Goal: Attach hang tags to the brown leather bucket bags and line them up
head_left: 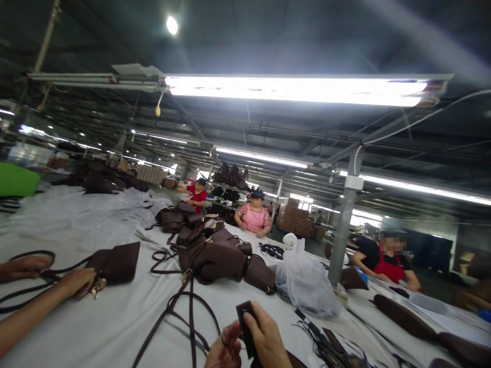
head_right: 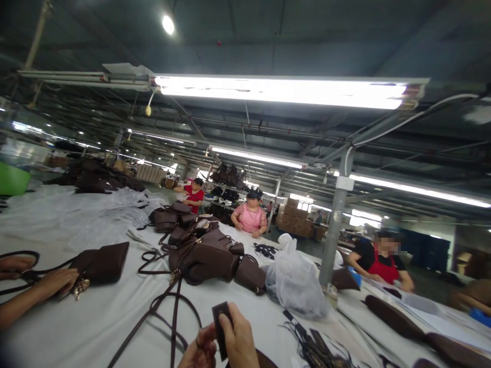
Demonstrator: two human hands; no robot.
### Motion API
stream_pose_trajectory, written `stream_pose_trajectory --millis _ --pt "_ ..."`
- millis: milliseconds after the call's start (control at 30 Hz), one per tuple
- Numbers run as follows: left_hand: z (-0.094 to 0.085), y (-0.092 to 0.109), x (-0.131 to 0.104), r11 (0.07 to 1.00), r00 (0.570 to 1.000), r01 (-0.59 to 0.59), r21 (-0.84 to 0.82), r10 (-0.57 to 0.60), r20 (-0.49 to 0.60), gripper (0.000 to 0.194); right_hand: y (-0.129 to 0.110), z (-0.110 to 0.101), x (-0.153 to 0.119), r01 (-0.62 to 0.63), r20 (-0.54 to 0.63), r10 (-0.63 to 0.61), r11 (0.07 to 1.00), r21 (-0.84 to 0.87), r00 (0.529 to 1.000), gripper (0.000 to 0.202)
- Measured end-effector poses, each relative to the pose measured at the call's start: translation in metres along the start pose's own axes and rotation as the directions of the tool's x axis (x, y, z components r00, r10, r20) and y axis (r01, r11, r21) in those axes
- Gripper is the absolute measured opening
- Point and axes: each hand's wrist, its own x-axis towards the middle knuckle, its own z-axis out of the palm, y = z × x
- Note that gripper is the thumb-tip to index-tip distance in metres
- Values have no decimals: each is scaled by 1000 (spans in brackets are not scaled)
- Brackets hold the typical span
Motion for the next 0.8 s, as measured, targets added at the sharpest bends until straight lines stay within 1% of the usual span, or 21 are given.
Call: stream_pose_trajectory --millis 33,100,167,233,300,400,500,567,667,700,767,800 --pt "1 3 -1 999 1000 14 -40 -15 -19 21 -3 -2 1 19 40 -16 997 -69 999 25" --pt "4 8 -6 996 999 14 -88 -18 -46 16 -14 -5 0 56 161 -16 968 -245 987 19" --pt "9 10 -12 996 999 -7 -94 3 -38 16 -28 -4 0 89 275 41 893 -442 961 16" --pt "12 12 -17 997 999 -24 -67 26 19 20 -40 -2 1 115 336 113 800 -588 935 16" --pt "13 14 -19 998 999 -30 -53 32 40 23 -45 2 3 119 368 159 768 -629 916 17" --pt "9 16 -18 999 999 -32 -43 34 26 26 -45 5 3 122 404 193 763 -635 894 18" --pt "9 18 -17 998 998 -55 -35 55 23 30 -46 5 2 135 411 199 745 -653 890 24" --pt "10 19 -18 996 995 -84 12 84 46 34 -50 6 1 155 421 193 733 -662 886 30" --pt "10 22 -16 979 990 -117 164 101 100 39 -58 12 3 180 446 214 703 -688 869 33" --pt "9 23 -14 966 991 -114 230 93 99 41 -58 16 4 180 443 227 688 -703 867 32" --pt "7 28 -9 920 994 -98 380 70 87 44 -52 24 5 154 408 234 676 -721 882 31" --pt "7 31 -7 884 994 -101 457 68 86 43 -46 28 6 131 380 214 699 -703 900 31"
